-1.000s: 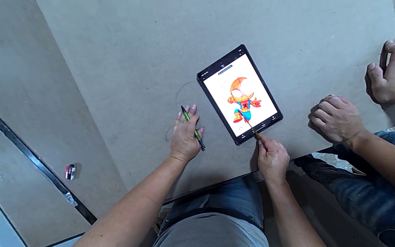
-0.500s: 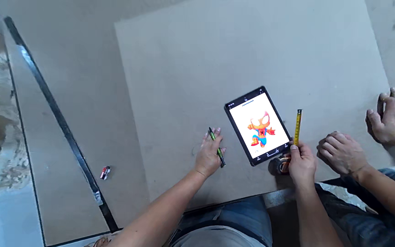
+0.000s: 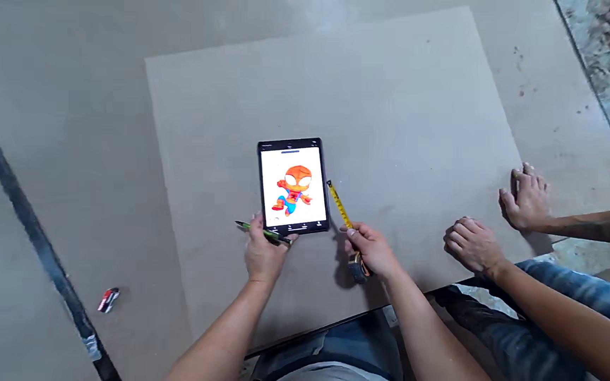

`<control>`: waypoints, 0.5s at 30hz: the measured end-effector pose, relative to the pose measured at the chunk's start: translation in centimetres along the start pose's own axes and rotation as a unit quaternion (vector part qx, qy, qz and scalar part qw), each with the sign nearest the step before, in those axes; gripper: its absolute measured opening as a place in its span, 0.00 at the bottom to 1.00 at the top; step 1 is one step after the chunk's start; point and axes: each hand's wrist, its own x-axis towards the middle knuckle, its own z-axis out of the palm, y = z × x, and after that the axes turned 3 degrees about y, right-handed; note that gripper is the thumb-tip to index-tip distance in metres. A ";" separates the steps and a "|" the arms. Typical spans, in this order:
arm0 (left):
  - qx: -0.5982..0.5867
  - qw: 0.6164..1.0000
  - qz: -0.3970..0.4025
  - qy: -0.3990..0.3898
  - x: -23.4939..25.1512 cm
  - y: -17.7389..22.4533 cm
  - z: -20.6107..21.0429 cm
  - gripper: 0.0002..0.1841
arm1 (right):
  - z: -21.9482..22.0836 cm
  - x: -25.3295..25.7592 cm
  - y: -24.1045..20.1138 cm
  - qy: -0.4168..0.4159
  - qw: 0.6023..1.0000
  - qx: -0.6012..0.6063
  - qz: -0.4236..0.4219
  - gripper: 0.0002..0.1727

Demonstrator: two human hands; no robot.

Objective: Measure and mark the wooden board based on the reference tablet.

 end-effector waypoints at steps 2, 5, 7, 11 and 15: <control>-0.006 1.000 0.004 0.010 2.5 1.9 0.9 0.57 | -1.8 -2.9 0.6 0.019 0.999 -0.013 0.038 0.19; -0.018 0.999 -0.042 0.011 8.4 6.6 1.8 0.52 | -5.3 -5.8 3.2 0.053 0.996 0.008 0.066 0.19; -0.057 0.997 -0.050 0.034 11.0 9.6 2.3 0.48 | -7.2 -7.3 4.2 0.111 0.990 0.023 0.083 0.18; -0.063 0.959 0.254 -0.104 4.2 14.6 5.3 0.37 | -10.6 -7.8 4.2 0.216 0.967 -0.025 0.131 0.18; -0.028 0.787 0.514 -0.341 -4.8 17.8 12.2 0.23 | -12.7 -5.6 3.3 0.238 0.957 -0.070 0.152 0.18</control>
